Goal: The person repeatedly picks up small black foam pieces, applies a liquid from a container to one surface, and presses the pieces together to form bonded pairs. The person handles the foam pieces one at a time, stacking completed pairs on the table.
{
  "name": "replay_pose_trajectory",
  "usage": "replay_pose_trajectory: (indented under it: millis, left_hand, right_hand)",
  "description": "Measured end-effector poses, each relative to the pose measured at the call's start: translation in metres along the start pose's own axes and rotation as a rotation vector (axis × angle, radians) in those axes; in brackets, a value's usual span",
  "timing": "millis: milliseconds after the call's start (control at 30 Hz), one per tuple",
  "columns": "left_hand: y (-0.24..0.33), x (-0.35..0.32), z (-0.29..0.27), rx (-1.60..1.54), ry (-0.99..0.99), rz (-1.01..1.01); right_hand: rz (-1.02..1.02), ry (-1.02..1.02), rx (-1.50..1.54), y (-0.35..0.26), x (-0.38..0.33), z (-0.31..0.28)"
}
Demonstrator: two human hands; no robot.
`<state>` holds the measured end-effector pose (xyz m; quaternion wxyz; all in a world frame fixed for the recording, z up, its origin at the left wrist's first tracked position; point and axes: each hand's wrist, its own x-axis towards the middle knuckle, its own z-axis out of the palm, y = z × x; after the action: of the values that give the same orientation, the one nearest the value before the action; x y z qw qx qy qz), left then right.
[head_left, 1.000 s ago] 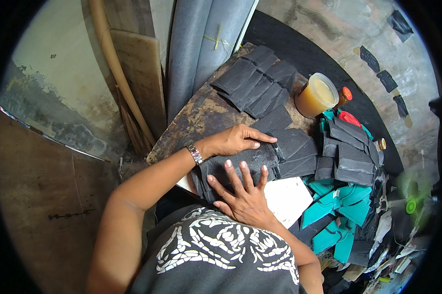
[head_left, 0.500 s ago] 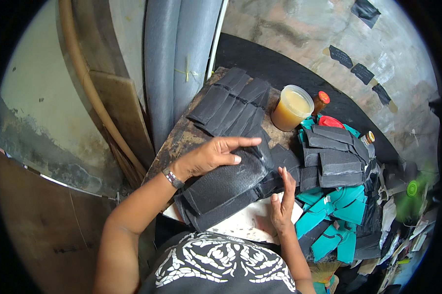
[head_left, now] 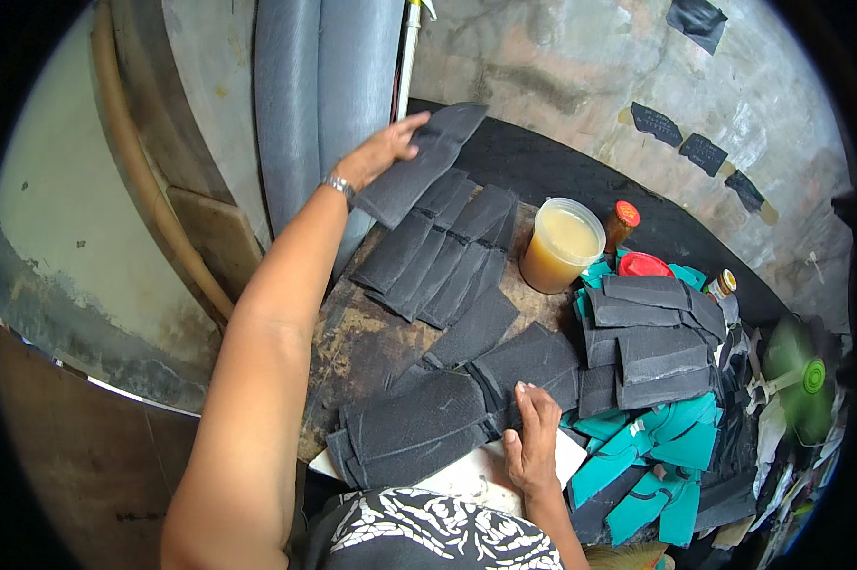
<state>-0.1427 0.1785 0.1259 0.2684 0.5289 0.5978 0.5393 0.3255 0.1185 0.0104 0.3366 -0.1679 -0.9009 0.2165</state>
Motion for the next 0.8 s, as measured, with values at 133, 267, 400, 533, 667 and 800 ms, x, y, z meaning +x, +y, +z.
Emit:
replay_pose_trajectory:
  millis: [133, 267, 400, 533, 667, 800]
  left_hand:
    - [-0.077, -0.019, 0.005, 0.226, 0.000, -0.277]
    - [-0.094, -0.018, 0.014, 0.782, -0.156, -0.318]
    - [-0.078, -0.024, 0.022, 1.078, -0.178, -0.250]
    - [-0.052, -0.044, 0.036, 1.324, 0.004, -0.042]
    - [-0.015, -0.081, 0.061, 1.299, -0.043, 0.093]
    - [0.023, -0.138, 0.111, 0.623, -0.446, -0.016]
  right_hand:
    - [-0.026, 0.030, -0.011, -0.005, 0.000, -0.001]
    - [-0.168, 0.088, -0.052, -0.018, 0.015, -0.017]
    - [-0.017, 0.116, -0.295, 0.000, 0.079, -0.053]
    - [0.291, 0.134, -0.455, 0.066, 0.190, -0.068]
    - [0.638, -0.187, -0.574, 0.123, 0.255, -0.052]
    - [0.587, -0.264, -0.632, 0.138, 0.267, -0.052]
